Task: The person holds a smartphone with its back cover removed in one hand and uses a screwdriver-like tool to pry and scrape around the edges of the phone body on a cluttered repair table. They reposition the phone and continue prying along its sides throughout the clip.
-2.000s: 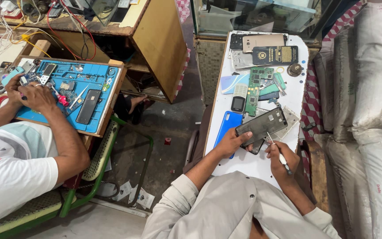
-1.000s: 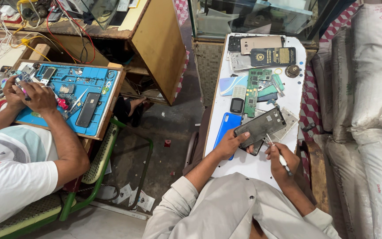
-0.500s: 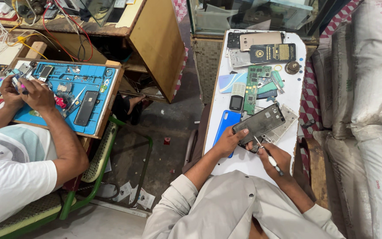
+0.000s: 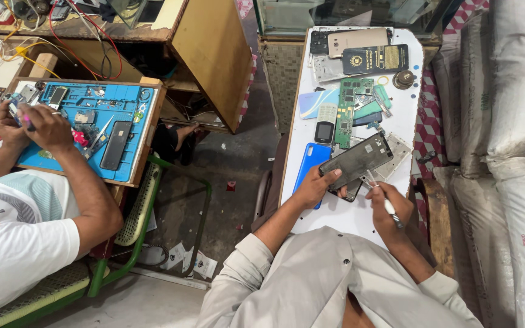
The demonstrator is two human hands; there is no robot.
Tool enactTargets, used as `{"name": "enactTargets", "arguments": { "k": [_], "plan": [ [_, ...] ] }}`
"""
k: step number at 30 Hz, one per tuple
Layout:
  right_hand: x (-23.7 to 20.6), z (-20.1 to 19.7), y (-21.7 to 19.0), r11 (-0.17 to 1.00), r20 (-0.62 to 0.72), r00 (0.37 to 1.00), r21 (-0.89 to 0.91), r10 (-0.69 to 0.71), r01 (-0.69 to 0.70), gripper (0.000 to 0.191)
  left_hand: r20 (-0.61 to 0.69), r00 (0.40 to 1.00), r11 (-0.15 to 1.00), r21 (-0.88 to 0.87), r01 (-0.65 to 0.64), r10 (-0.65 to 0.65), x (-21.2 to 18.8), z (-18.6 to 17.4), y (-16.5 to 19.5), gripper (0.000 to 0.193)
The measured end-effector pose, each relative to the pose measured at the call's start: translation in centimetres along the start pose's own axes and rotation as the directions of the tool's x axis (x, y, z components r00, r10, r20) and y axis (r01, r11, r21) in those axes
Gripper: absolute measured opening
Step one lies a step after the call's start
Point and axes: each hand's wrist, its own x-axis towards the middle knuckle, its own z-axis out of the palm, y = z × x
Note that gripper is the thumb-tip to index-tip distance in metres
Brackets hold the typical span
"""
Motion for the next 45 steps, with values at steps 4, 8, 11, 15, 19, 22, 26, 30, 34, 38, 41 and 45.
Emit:
{"name": "enactTargets", "arguments": {
  "k": [4, 8, 11, 15, 19, 22, 26, 30, 34, 38, 41, 45],
  "plan": [
    [-0.4, -0.2, 0.4, 0.951, 0.089, 0.952, -0.074, -0.292, 0.299, 0.019, -0.004, 1.0, 1.0, 0.004, -0.005, 0.005, -0.1, -0.1, -0.4, 0.034],
    [-0.3, -0.4, 0.6, 0.977, 0.052, 0.976, -0.001, -0.212, 0.212, 0.023, 0.006, 1.0, 1.0, -0.022, -0.007, 0.007, -0.2, -0.1, -0.4, 0.034],
    [0.3, -0.7, 0.4, 0.995, -0.027, 0.998, 0.088, -0.049, 0.052, 0.024, -0.001, 1.0, 1.0, -0.028, 0.004, -0.004, -0.1, -0.2, -0.3, 0.033],
    [1.1, -1.2, -0.2, 0.984, 0.008, 0.99, -0.106, -0.142, 0.142, 0.021, 0.001, 1.0, 0.999, -0.033, 0.004, -0.004, -0.1, -0.3, -0.3, 0.034],
    [1.3, -0.9, -0.4, 0.914, 0.105, 0.929, -0.171, -0.356, 0.369, 0.017, 0.009, 1.0, 0.999, -0.042, -0.001, 0.001, -0.2, -0.3, -0.5, 0.036],
    [1.4, -0.6, 0.1, 0.883, 0.092, 0.899, -0.169, -0.429, 0.439, 0.017, 0.015, 1.0, 0.999, -0.041, -0.002, 0.002, -0.2, -0.3, -0.6, 0.035],
    [1.1, -1.1, 0.4, 0.92, 0.03, 0.943, -0.211, -0.331, 0.33, 0.016, 0.02, 1.0, 0.999, -0.046, -0.011, 0.012, -0.1, -0.1, -0.5, 0.034],
    [1.3, -0.7, 0.2, 0.861, 0.133, 0.869, -0.131, -0.477, 0.492, 0.017, 0.018, 1.0, 0.999, -0.048, -0.009, 0.01, -0.3, -0.1, -0.4, 0.034],
    [1.1, -0.9, -0.2, 0.925, 0.049, 0.945, -0.198, -0.322, 0.325, 0.013, 0.018, 1.0, 0.998, -0.063, 0.0, 0.001, -0.2, -0.1, -0.4, 0.032],
    [1.1, -1.0, -0.2, 0.897, 0.11, 0.911, -0.165, -0.397, 0.411, 0.013, 0.024, 1.0, 0.999, -0.049, -0.005, 0.006, -0.4, -0.1, -0.5, 0.033],
    [1.4, -0.7, -0.2, 0.844, 0.14, 0.86, -0.17, -0.491, 0.509, 0.014, 0.021, 1.0, 0.999, -0.051, -0.009, 0.01, -0.3, -0.1, -0.4, 0.033],
    [1.3, -1.1, -0.6, 0.959, 0.009, 0.974, -0.174, -0.228, 0.226, 0.012, 0.027, 1.0, 0.999, -0.041, 0.002, -0.001, -0.1, -0.2, -0.2, 0.033]
  ]
}}
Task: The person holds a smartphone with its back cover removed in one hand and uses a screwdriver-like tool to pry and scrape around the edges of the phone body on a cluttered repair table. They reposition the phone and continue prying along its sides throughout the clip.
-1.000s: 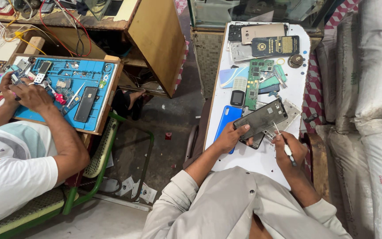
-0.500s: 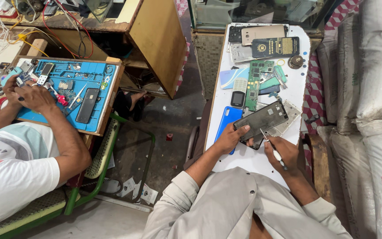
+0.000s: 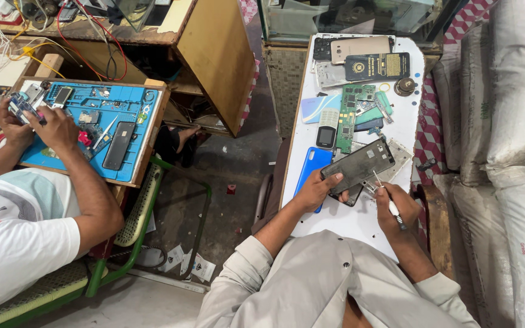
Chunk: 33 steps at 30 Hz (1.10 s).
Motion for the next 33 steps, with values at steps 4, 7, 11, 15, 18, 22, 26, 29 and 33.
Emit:
{"name": "enactTargets", "arguments": {
  "k": [4, 7, 11, 15, 18, 22, 26, 29, 33],
  "plan": [
    [0.5, 0.4, -0.1, 0.917, 0.127, 0.911, -0.028, -0.392, 0.399, 0.014, -0.008, 1.0, 1.0, 0.022, -0.014, 0.014, 0.0, -0.1, 0.0, 0.035],
    [0.5, 0.5, 0.1, 0.927, 0.145, 0.917, 0.003, -0.372, 0.375, 0.013, -0.026, 1.0, 0.999, 0.044, -0.007, 0.008, -0.2, -0.1, -0.2, 0.036],
    [0.3, 0.0, 0.8, 0.976, -0.033, 0.979, -0.086, -0.204, 0.2, 0.007, -0.062, 0.998, 0.995, 0.095, 0.036, -0.03, 0.4, 0.2, -0.4, 0.036],
    [0.3, -0.1, 1.7, 0.911, 0.157, 0.898, 0.032, -0.41, 0.411, 0.013, -0.075, 0.997, 0.997, 0.074, 0.021, -0.015, 0.4, 0.6, -0.3, 0.035],
    [0.0, 0.0, 2.3, 0.976, 0.005, 0.979, -0.078, -0.203, 0.203, 0.007, -0.147, 0.988, 0.968, 0.239, 0.073, -0.039, 0.2, 0.4, -0.4, 0.035],
    [-0.1, -0.1, 3.3, 0.981, -0.05, 0.98, -0.016, -0.194, 0.193, 0.011, -0.099, 0.994, 0.981, 0.185, 0.058, -0.04, 0.8, 0.0, -1.2, 0.037],
    [0.2, 0.2, 4.2, 0.931, 0.055, 0.93, 0.035, -0.364, 0.363, 0.011, -0.056, 0.998, 1.0, 0.022, 0.016, -0.014, 1.1, -0.1, -2.2, 0.039],
    [0.0, 0.2, 4.3, 0.995, -0.078, 0.995, 0.076, -0.054, 0.06, 0.009, -0.05, 0.998, 1.0, -0.003, 0.028, -0.028, 1.1, -0.4, -2.4, 0.04],
    [-0.2, 0.3, 4.4, 0.996, -0.076, 0.993, 0.011, -0.085, 0.086, 0.013, -0.068, 0.997, 0.999, -0.034, 0.02, -0.022, 0.9, -0.5, -2.5, 0.039]
  ]
}}
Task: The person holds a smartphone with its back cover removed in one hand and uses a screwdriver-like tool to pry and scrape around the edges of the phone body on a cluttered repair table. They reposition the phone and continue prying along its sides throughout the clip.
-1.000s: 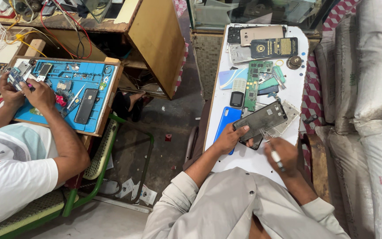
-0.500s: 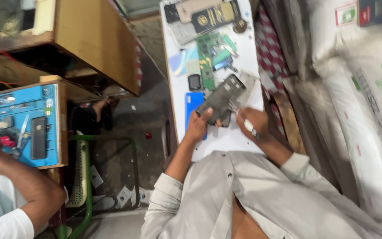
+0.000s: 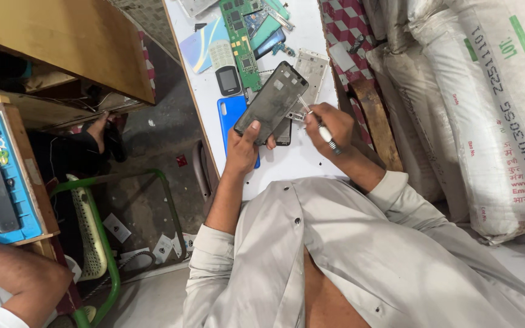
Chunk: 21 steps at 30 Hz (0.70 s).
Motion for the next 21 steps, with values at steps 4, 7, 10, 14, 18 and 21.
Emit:
{"name": "enactTargets", "arguments": {
  "k": [4, 7, 10, 14, 18, 21],
  "plan": [
    [0.1, 0.2, 0.0, 0.998, -0.033, 0.998, 0.049, 0.052, -0.051, 0.014, -0.025, 1.0, 0.999, -0.041, -0.005, 0.004, -0.1, -0.1, -0.3, 0.036],
    [0.2, 0.1, -0.3, 0.989, -0.055, 0.991, 0.088, 0.125, -0.12, 0.015, -0.034, 0.999, 0.998, -0.056, -0.002, 0.001, -0.2, -0.1, -0.4, 0.036],
    [0.4, 0.1, -0.5, 0.997, -0.007, 0.999, 0.062, 0.049, -0.049, 0.014, -0.033, 0.999, 0.997, -0.074, -0.008, 0.005, -0.2, -0.2, -0.2, 0.038],
    [0.4, 0.2, -0.7, 0.99, 0.134, 0.982, 0.057, -0.137, 0.13, 0.015, -0.056, 0.998, 0.995, -0.096, 0.007, -0.012, -0.4, -0.3, -0.1, 0.042],
    [0.1, 0.6, -0.5, 0.995, 0.099, 0.991, 0.037, -0.096, 0.093, 0.011, -0.056, 0.998, 0.995, -0.094, 0.023, -0.028, -0.4, -0.7, -0.5, 0.048],
    [0.1, 0.7, -0.5, 0.989, 0.088, 0.987, 0.066, -0.134, 0.129, 0.007, -0.041, 0.999, 0.999, -0.039, 0.028, -0.029, -0.4, -1.2, -0.8, 0.048]
  ]
}}
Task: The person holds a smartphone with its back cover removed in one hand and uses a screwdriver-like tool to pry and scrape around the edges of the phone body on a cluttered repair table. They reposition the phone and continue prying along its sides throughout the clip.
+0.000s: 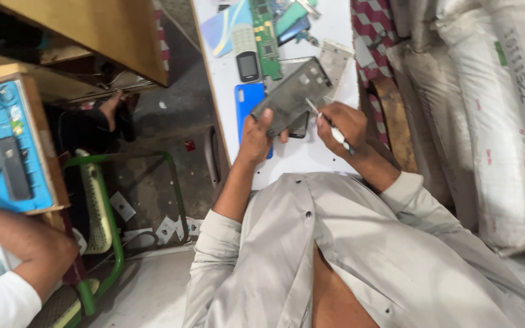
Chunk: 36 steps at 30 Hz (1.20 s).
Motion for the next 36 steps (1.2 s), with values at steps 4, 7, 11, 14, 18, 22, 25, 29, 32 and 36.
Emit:
{"name": "enactTargets", "arguments": {
  "k": [4, 7, 11, 14, 18, 22, 25, 29, 32, 36],
  "plan": [
    [0.6, 0.1, -0.6, 0.999, 0.082, 0.996, -0.008, -0.043, 0.044, 0.015, 0.049, 0.998, 0.983, 0.182, 0.014, -0.024, 0.3, -0.6, 0.4, 0.046],
    [1.2, 0.2, -1.6, 0.997, -0.017, 1.0, -0.074, 0.017, -0.018, 0.009, 0.004, 1.0, 0.978, 0.208, 0.006, -0.007, 0.2, -0.2, 1.2, 0.044],
    [1.6, 0.7, -2.9, 0.994, 0.12, 0.987, -0.005, -0.107, 0.109, 0.011, 0.025, 1.0, 0.989, 0.148, -0.02, 0.017, -0.2, 0.4, 2.9, 0.046],
    [1.4, 1.0, -3.3, 0.998, 0.004, 1.0, -0.054, -0.025, 0.025, 0.011, 0.098, 0.994, 0.994, 0.092, -0.055, 0.046, -0.5, 0.9, 3.7, 0.044],
    [0.1, 0.8, -3.1, 0.955, -0.054, 0.958, 0.102, 0.283, -0.277, 0.021, 0.113, 0.991, 0.995, 0.069, -0.077, 0.069, -0.8, 0.9, 3.6, 0.039],
    [-0.9, 1.3, -2.2, 0.889, -0.129, 0.909, 0.304, 0.396, -0.344, 0.033, 0.006, 0.998, 0.994, 0.083, -0.069, 0.069, -0.9, 1.0, 3.0, 0.036],
    [-1.4, 1.7, -1.6, 0.858, -0.141, 0.897, 0.387, 0.418, -0.339, 0.039, 0.063, 0.997, 0.995, 0.085, -0.057, 0.052, -1.0, 0.8, 3.0, 0.031],
    [-2.0, 1.9, -0.9, 0.867, -0.168, 0.941, 0.462, 0.294, -0.188, 0.036, 0.093, 0.995, 0.998, 0.055, -0.032, 0.027, -0.9, 0.6, 2.8, 0.029],
    [-2.1, 1.8, -0.3, 0.872, -0.204, 0.949, 0.475, 0.242, -0.12, 0.034, 0.076, 0.997, 1.0, -0.007, -0.015, 0.015, -0.7, 0.5, 2.3, 0.03],
    [-1.8, 1.5, -0.2, 0.945, -0.24, 0.955, 0.312, 0.176, -0.096, 0.031, 0.088, 0.996, 1.0, -0.007, -0.025, 0.026, -0.8, 0.2, 2.0, 0.031]
  ]
}}
